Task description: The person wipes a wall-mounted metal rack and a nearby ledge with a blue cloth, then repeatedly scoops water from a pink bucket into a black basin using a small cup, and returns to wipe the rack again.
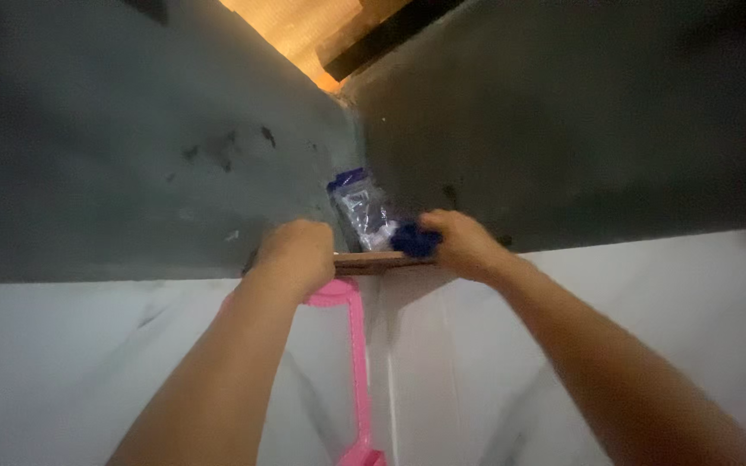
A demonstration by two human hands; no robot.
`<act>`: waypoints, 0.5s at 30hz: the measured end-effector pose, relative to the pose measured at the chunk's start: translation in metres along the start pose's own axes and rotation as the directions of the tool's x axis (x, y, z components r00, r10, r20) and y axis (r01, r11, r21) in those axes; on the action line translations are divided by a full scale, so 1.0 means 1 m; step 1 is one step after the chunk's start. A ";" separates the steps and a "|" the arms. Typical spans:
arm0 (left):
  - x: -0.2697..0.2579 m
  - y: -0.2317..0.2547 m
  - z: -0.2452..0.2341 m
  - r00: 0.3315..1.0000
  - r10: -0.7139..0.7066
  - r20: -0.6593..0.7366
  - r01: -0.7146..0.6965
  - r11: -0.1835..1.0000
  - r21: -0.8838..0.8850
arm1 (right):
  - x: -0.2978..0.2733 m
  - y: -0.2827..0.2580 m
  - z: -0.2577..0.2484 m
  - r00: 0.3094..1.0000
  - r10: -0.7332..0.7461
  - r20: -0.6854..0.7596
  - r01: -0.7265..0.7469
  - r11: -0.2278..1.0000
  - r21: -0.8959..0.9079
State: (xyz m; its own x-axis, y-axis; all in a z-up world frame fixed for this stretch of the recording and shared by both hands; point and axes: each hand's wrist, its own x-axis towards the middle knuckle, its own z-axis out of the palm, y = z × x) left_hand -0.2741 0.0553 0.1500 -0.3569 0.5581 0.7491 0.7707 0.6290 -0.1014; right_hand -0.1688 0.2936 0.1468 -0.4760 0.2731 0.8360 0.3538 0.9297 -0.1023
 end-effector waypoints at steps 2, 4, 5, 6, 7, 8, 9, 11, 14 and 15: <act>0.000 0.000 -0.002 1.000 -0.012 -0.016 0.012 1.000 -0.015 | -0.007 0.016 -0.011 0.999 -0.010 -0.042 0.007 0.997 -0.082; 0.000 -0.001 -0.001 1.000 -0.012 -0.018 0.011 1.000 -0.024 | -0.011 0.022 -0.011 0.998 -0.007 -0.065 -0.002 0.991 -0.136; -0.001 0.000 -0.001 1.000 -0.010 -0.011 0.009 1.000 -0.022 | -0.011 0.023 -0.009 0.998 -0.002 -0.066 -0.008 0.989 -0.144; -0.002 0.002 -0.001 1.000 -0.008 -0.005 0.008 1.000 -0.019 | -0.010 0.022 -0.007 0.998 0.003 -0.068 -0.014 0.988 -0.153; -0.003 0.004 0.000 0.999 -0.041 -0.018 0.041 0.999 -0.013 | -0.009 0.020 -0.004 0.998 0.022 -0.066 -0.033 0.986 -0.166; -0.004 0.006 0.001 0.997 -0.074 -0.031 0.074 0.997 -0.007 | -0.008 0.017 0.000 0.997 0.041 -0.064 -0.052 0.983 -0.178; -0.006 0.009 0.002 0.994 -0.105 -0.044 0.105 0.994 -0.003 | -0.007 0.013 0.004 0.996 0.062 -0.063 -0.073 0.978 -0.193; -0.005 0.004 -0.002 0.999 -0.042 0.008 0.042 0.999 -0.002 | -0.006 0.005 0.008 0.991 -0.087 -0.102 0.073 0.988 -0.138; -0.003 0.001 -0.004 0.999 -0.019 0.027 0.019 1.000 0.023 | -0.005 -0.016 0.014 0.965 -0.198 -0.170 0.190 0.980 -0.060; -0.002 0.002 -0.003 0.999 -0.023 0.023 0.022 0.999 0.035 | -0.003 -0.027 0.018 0.957 -0.215 -0.194 0.212 0.977 -0.035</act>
State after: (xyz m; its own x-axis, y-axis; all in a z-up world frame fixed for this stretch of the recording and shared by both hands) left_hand -0.2705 0.0539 0.1503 -0.3865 0.5563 0.7357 0.7438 0.6596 -0.1080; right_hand -0.1916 0.2717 0.1375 -0.3758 0.0139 0.9266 0.2730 0.9572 0.0964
